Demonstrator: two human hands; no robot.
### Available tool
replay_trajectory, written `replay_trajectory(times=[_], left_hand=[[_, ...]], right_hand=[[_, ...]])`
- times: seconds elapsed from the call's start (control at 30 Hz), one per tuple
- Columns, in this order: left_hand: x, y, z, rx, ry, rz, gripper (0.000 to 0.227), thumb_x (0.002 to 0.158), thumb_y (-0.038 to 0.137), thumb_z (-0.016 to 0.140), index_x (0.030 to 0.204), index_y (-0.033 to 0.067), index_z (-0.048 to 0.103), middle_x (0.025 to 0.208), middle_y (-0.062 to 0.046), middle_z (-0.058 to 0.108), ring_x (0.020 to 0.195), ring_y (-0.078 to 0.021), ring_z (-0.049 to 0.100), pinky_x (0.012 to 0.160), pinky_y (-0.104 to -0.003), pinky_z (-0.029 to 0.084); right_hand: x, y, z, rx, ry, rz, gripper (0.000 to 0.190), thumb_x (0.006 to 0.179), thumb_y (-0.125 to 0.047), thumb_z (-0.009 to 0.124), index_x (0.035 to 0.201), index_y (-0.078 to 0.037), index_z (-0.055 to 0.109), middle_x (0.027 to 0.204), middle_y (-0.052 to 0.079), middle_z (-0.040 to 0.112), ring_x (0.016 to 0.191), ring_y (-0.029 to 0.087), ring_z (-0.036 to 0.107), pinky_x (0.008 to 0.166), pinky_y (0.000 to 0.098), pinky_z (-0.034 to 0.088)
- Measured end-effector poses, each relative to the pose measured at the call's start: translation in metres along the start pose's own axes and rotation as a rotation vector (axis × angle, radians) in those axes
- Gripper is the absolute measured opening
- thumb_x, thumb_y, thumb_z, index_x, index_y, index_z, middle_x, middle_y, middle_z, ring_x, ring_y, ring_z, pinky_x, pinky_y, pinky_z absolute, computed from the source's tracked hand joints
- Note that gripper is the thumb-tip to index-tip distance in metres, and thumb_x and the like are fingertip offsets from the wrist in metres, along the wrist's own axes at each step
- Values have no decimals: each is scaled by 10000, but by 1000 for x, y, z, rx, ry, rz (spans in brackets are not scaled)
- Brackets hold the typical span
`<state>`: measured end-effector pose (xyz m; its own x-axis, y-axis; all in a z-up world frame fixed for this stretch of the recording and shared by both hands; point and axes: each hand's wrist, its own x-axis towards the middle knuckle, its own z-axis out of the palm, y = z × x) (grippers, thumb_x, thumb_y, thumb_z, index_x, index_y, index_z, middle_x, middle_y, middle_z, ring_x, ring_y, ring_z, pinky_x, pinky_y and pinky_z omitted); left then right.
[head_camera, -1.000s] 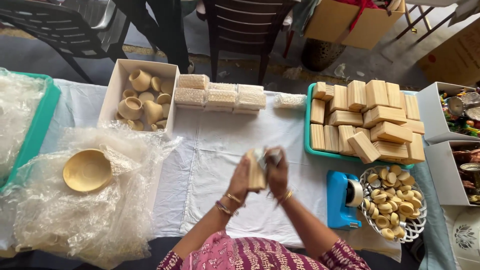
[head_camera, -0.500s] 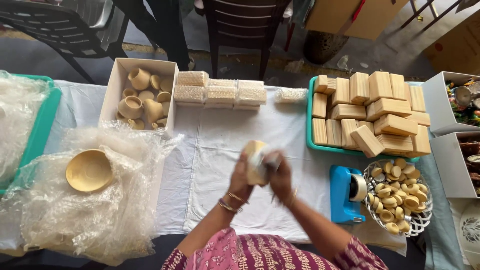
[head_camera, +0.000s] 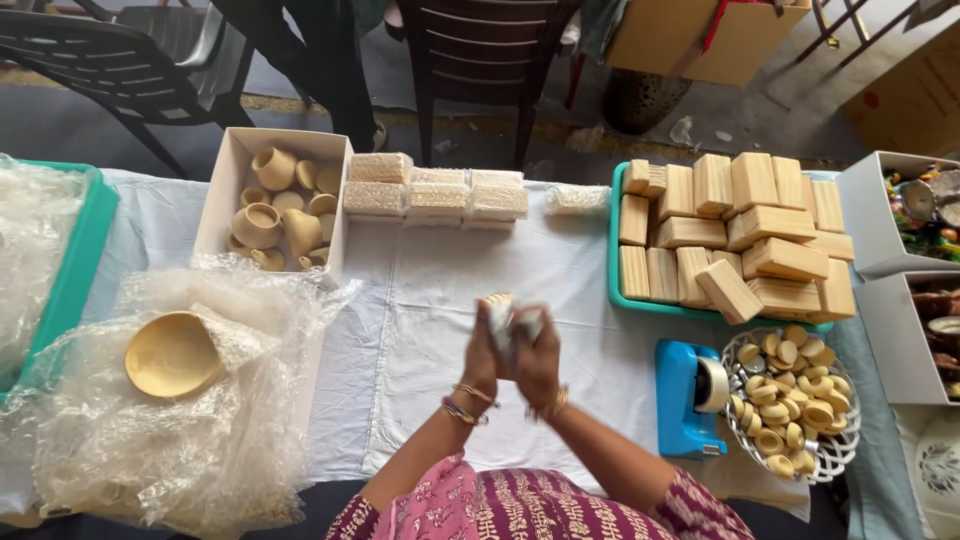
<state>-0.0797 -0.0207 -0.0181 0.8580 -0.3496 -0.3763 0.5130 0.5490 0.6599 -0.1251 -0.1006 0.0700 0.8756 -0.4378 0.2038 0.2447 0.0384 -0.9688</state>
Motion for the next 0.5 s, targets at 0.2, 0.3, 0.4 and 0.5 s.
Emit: replay_trajectory(times=[0.2,0.3,0.4,0.5], left_hand=[[14,-6,-6,-168,35,-125,842,881,795,440,1136,24,664,1024,-68,678,926,-145,686,803,-273,595],[-24,42,45,201,116,-79,835,802,836,367,1071,103,662,947,-20,699,869,-97,701,733,-220,600],[-3,39,24,-37,60,-45,823,877,818,438,1066,39,621,872,-58,640,758,-155,666,644,-298,590],[21,-1,1,-310,-80,-43,688,959,734,577,1082,57,590,925,-45,641,791,-146,660,678,-298,587]], right_hand=[[13,-6,-8,-464,-274,-287,135,929,-34,609,1056,-78,592,934,120,619,827,236,657,702,350,518],[27,7,-11,-377,14,-73,49,1037,-114,591,1077,-86,582,924,99,688,752,254,663,677,374,543],[-7,36,-21,-573,-65,-191,157,983,-104,628,1109,-64,545,902,131,656,776,277,674,655,396,529],[5,17,-14,-581,-150,-497,136,1010,-147,573,1124,-84,534,923,136,616,803,285,624,693,389,508]])
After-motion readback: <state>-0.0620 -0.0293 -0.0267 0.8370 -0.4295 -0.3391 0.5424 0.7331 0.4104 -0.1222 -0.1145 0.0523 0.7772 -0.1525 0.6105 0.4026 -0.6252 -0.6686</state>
